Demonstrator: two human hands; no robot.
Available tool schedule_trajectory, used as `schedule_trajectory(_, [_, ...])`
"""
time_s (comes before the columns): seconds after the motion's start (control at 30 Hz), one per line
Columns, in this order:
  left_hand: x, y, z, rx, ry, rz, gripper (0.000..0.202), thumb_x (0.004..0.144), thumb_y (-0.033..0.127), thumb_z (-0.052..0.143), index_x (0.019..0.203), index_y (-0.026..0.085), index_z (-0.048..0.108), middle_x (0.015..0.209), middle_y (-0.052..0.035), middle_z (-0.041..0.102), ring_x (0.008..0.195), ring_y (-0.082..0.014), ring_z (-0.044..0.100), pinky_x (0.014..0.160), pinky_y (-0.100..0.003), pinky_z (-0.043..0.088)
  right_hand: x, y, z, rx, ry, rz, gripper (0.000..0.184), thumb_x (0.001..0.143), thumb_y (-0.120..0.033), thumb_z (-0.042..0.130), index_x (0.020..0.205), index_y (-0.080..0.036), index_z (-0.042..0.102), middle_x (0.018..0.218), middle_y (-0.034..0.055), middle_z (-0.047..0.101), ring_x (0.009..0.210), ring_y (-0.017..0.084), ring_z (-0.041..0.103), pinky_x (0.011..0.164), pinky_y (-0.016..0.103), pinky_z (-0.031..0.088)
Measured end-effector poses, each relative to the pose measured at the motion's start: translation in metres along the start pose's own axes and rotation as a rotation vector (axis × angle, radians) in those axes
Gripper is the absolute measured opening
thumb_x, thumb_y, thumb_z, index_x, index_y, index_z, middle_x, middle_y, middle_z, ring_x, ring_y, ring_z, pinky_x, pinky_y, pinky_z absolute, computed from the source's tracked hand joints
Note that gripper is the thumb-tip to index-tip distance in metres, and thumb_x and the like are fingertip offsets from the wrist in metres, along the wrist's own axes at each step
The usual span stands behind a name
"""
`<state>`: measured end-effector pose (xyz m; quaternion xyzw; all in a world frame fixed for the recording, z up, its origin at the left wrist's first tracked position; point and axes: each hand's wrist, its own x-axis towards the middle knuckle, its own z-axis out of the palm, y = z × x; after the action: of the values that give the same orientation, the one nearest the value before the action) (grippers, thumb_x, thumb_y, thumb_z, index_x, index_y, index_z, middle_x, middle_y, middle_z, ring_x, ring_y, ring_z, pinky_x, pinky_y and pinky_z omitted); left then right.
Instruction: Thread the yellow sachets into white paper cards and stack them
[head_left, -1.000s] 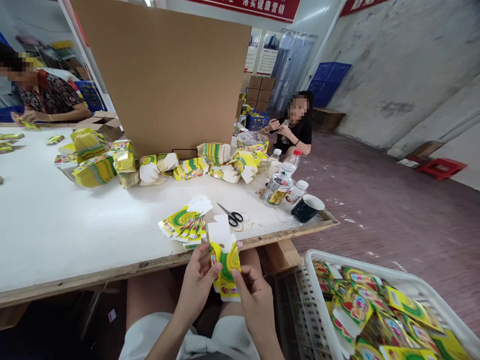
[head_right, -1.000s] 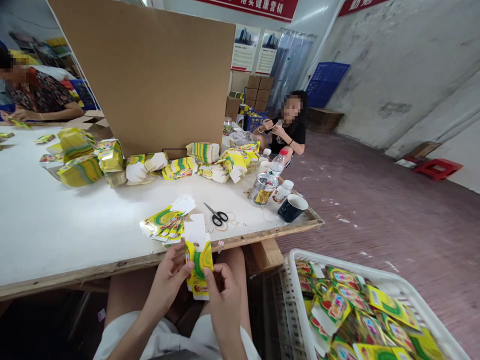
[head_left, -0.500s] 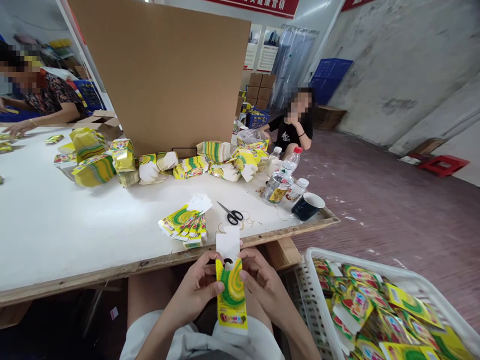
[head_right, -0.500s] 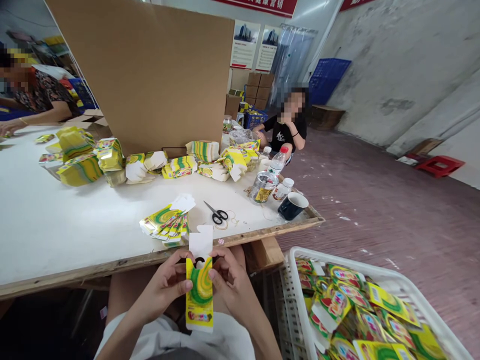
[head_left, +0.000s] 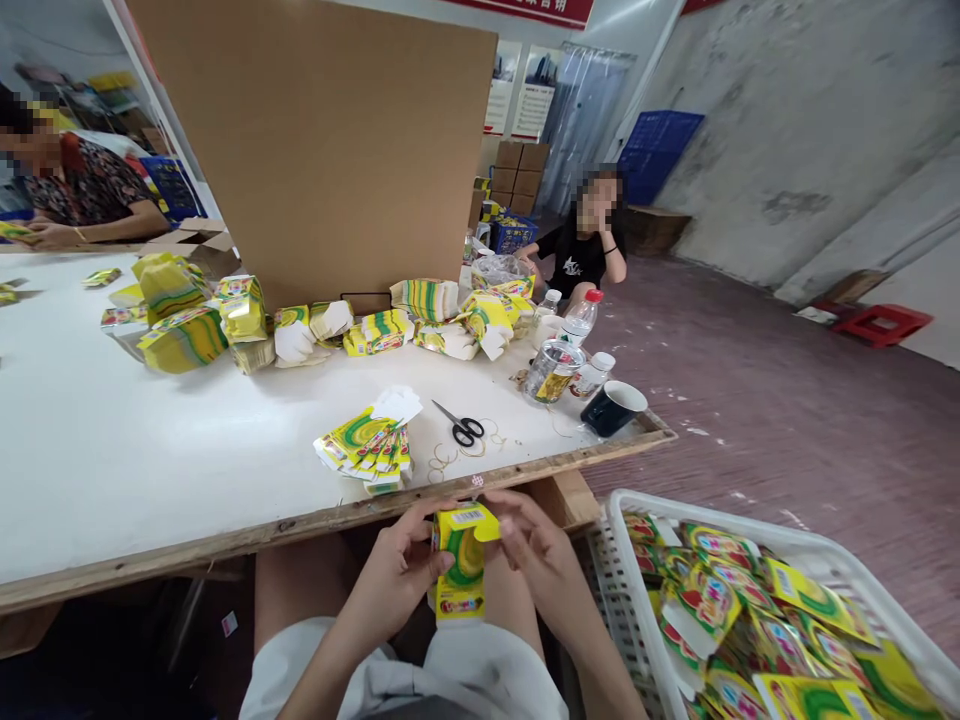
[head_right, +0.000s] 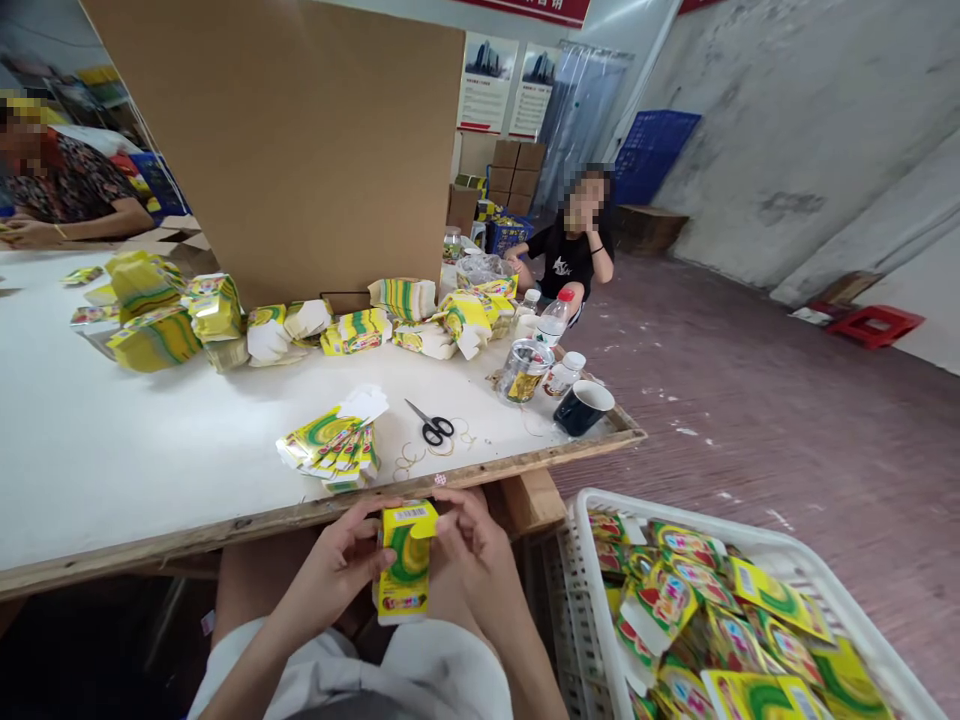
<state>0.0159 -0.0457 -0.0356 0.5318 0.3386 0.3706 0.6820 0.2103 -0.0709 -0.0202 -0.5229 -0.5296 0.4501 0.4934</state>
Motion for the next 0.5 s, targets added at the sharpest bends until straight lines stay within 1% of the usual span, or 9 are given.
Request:
schedule_trajectory(0.07, [-0.001,0.002,0.003,0.040,-0.010,0.005,0.049,0.085,0.028,0.069,0.131,0.021,0.054,0.113,-0.0117,0.072,0.101,-0.0250,0.068,0.084,-0.032,0.052,0.000,-0.001,0.003,-0.023,-0.099,0.048,0.032,0.087,-0.038,0.063,0.114,-0.022,0.060,0.085,0.0035,0.069,0.082,0.021,0.068,0.069,0.029,0.053])
schedule_trajectory(0.13, [-0.001,0.003,0.005,0.024,-0.042,0.000,0.048,0.087,0.031,0.066,0.132,0.021,0.053,0.115,-0.0124,0.071,0.106,-0.0252,0.066,0.088,-0.033,0.051,0.000,-0.001,0.007,-0.104,-0.110,0.056,0.031,0.086,-0.031,0.062,0.115,-0.022,0.059,0.090,0.0041,0.072,0.084,0.021,0.069,0.072,0.029,0.053])
schedule_trajectory(0.17, [-0.002,0.004,0.005,0.002,-0.055,-0.003,0.049,0.087,0.033,0.065,0.133,0.021,0.053,0.115,-0.0127,0.071,0.107,-0.0254,0.066,0.089,-0.033,0.050,0.000,-0.001,0.009,-0.163,-0.091,0.051,0.030,0.086,-0.029,0.061,0.115,-0.022,0.058,0.088,0.0037,0.072,0.080,0.020,0.069,0.070,0.029,0.053])
schedule_trajectory(0.27, [-0.001,0.006,0.003,-0.088,-0.055,-0.021,0.055,0.085,0.036,0.067,0.135,0.021,0.050,0.110,-0.0126,0.073,0.102,-0.0258,0.068,0.085,-0.033,0.051,-0.001,0.001,0.012,-0.311,-0.022,0.030,0.030,0.085,-0.028,0.061,0.114,-0.021,0.059,0.069,-0.0014,0.068,0.062,0.018,0.064,0.060,0.027,0.051])
schedule_trajectory(0.33, [-0.001,0.006,0.002,-0.141,-0.047,-0.037,0.058,0.082,0.035,0.071,0.133,0.020,0.050,0.104,-0.0117,0.075,0.094,-0.0251,0.070,0.080,-0.032,0.052,-0.002,0.002,0.014,-0.326,-0.007,0.010,0.030,0.085,-0.031,0.064,0.112,-0.021,0.061,0.057,-0.0049,0.062,0.053,0.017,0.060,0.054,0.026,0.048])
schedule_trajectory(0.37, [-0.001,0.005,0.002,-0.165,-0.047,-0.047,0.057,0.080,0.035,0.073,0.132,0.020,0.051,0.101,-0.0110,0.075,0.091,-0.0246,0.070,0.078,-0.032,0.052,-0.003,0.002,0.015,-0.317,-0.005,-0.005,0.029,0.085,-0.033,0.064,0.111,-0.021,0.062,0.055,-0.0052,0.061,0.050,0.016,0.059,0.051,0.025,0.047])
schedule_trajectory(0.4, [-0.001,0.005,0.004,-0.185,-0.049,-0.053,0.056,0.079,0.034,0.074,0.130,0.020,0.053,0.099,-0.0104,0.076,0.089,-0.0242,0.071,0.077,-0.031,0.052,-0.003,0.003,0.016,-0.307,0.010,-0.028,0.027,0.086,-0.035,0.063,0.109,-0.021,0.063,0.057,-0.0040,0.063,0.051,0.016,0.060,0.051,0.025,0.047])
schedule_trajectory(0.43, [-0.001,0.004,0.007,-0.198,-0.053,-0.056,0.055,0.079,0.033,0.075,0.128,0.020,0.054,0.098,-0.0100,0.076,0.088,-0.0239,0.071,0.076,-0.031,0.052,-0.003,0.003,0.017,-0.304,0.035,-0.055,0.026,0.087,-0.037,0.062,0.108,-0.021,0.065,0.063,-0.0014,0.067,0.055,0.017,0.062,0.052,0.025,0.048])
schedule_trajectory(0.5, [-0.001,0.004,0.014,-0.190,-0.067,-0.050,0.053,0.079,0.031,0.074,0.127,0.021,0.055,0.099,-0.0098,0.076,0.090,-0.0243,0.071,0.077,-0.031,0.052,-0.003,0.001,0.018,-0.300,0.093,-0.110,0.025,0.089,-0.038,0.060,0.106,-0.022,0.069,0.084,0.0049,0.074,0.069,0.020,0.068,0.061,0.027,0.052])
